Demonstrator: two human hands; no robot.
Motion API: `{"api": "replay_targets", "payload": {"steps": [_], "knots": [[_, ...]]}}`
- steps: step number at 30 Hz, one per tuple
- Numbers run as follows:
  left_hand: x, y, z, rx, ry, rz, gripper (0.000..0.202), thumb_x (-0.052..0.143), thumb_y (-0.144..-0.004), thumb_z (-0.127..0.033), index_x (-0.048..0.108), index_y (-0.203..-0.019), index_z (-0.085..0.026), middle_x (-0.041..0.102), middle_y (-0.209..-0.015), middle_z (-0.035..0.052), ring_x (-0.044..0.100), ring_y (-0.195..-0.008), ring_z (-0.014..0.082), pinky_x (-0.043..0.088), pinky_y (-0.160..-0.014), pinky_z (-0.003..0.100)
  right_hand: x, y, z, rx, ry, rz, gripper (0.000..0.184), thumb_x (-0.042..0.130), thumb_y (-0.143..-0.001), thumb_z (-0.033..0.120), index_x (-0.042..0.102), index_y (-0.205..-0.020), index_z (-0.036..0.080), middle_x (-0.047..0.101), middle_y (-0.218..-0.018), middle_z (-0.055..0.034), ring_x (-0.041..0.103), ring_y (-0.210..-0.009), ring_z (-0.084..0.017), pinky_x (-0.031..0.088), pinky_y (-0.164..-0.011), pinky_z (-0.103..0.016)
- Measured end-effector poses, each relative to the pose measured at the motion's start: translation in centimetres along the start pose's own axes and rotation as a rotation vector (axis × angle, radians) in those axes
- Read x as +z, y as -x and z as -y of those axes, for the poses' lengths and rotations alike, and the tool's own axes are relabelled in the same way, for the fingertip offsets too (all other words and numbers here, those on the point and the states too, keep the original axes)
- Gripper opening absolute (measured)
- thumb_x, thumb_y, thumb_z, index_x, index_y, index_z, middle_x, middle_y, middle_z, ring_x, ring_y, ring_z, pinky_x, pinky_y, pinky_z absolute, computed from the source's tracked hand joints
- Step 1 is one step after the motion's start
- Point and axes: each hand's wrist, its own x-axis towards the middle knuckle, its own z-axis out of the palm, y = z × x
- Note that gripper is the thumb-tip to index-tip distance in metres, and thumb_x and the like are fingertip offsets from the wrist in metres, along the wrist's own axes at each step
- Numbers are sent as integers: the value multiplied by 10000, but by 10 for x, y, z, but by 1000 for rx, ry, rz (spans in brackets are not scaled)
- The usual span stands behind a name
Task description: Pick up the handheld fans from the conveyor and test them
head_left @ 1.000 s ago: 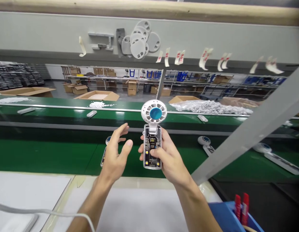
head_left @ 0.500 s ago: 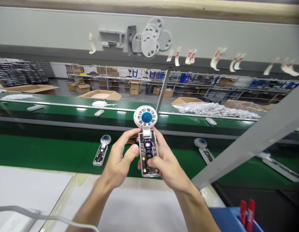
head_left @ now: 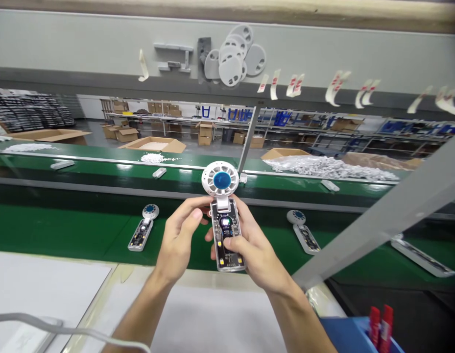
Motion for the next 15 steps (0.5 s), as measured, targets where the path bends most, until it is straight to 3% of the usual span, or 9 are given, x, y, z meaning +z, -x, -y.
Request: {"api": "replay_targets", "payload": {"steps": [8,15], "knots": [[0,-2,2,-56,47,-39,293,535,-954,-400,705,-1102,-212,680,-1126,71,626,-935,201,538,-798,320,3,-1,-3,7,6,-7,816,629,-791,170,239,-1492,319,583,-1190,-70,654,-922,-197,605,-643,-320],[-1,0,-2,-17,-6,-10,304,515,-975,-385,686,-1174,-230,673,-1187,66,619,-1067,226,526,-865,325,0,-2,-5,-83,45,23,760,660,-827,196,267,-1463,334,567,-1249,-72,641,-944,-197,607,-669,-337]]}}
